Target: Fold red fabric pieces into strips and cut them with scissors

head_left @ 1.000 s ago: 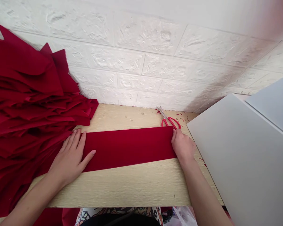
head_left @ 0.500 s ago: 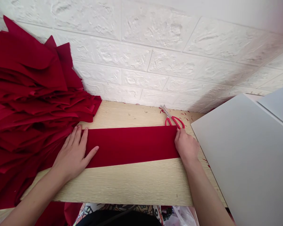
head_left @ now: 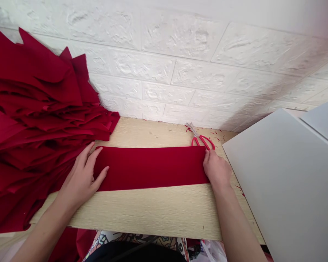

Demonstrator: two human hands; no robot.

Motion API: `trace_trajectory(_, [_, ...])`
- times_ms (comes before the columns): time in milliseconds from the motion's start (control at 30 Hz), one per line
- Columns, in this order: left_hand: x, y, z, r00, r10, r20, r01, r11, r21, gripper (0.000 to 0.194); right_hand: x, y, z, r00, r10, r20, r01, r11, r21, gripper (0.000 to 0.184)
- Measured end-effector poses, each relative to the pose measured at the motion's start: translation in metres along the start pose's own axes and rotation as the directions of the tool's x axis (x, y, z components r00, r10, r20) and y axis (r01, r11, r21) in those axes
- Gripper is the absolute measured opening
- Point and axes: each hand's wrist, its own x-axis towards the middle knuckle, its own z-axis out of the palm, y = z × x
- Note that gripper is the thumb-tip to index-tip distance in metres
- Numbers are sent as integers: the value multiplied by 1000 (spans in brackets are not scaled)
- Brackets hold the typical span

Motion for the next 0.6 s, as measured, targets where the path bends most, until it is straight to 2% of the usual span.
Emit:
trace_trajectory(100, [-13,6,-7,998,2,-62,6,992,128,49,1,2,1,1000,-10,-6,10,1000,14,53])
trace_trajectory(200, [-32,9,-11,992,-90,-90,108,970,217,51,2,4,2,1000,-7,-3,8,999,33,53])
trace_trajectory(233, [-37,9,-13,991,-86,-100,107,968,228,52,2,5,2,1000,-4,-1,4,999,40,52])
trace_trajectory(267, [-41,8,-14,993,-52,-101,74,970,232,53,2,5,2,1000,-2,1,2,999,46,52])
trace_trajectory(333, [-44,6,-15,993,99,-63,-83,972,222,51,2,6,1,1000,-7,2,7,998,55,52])
trace_trajectory(400, [-42,1,-17,954,299,30,-299,937,183,45,1,7,1,1000,-14,3,13,998,65,54])
trace_trajectory(467, [-38,-8,-18,896,427,122,-441,887,138,40,1,7,1,1000,-11,2,11,997,73,55])
trace_trajectory(600, [-30,-33,-21,836,502,220,-531,842,97,41,2,8,2,1000,-6,4,5,997,79,52])
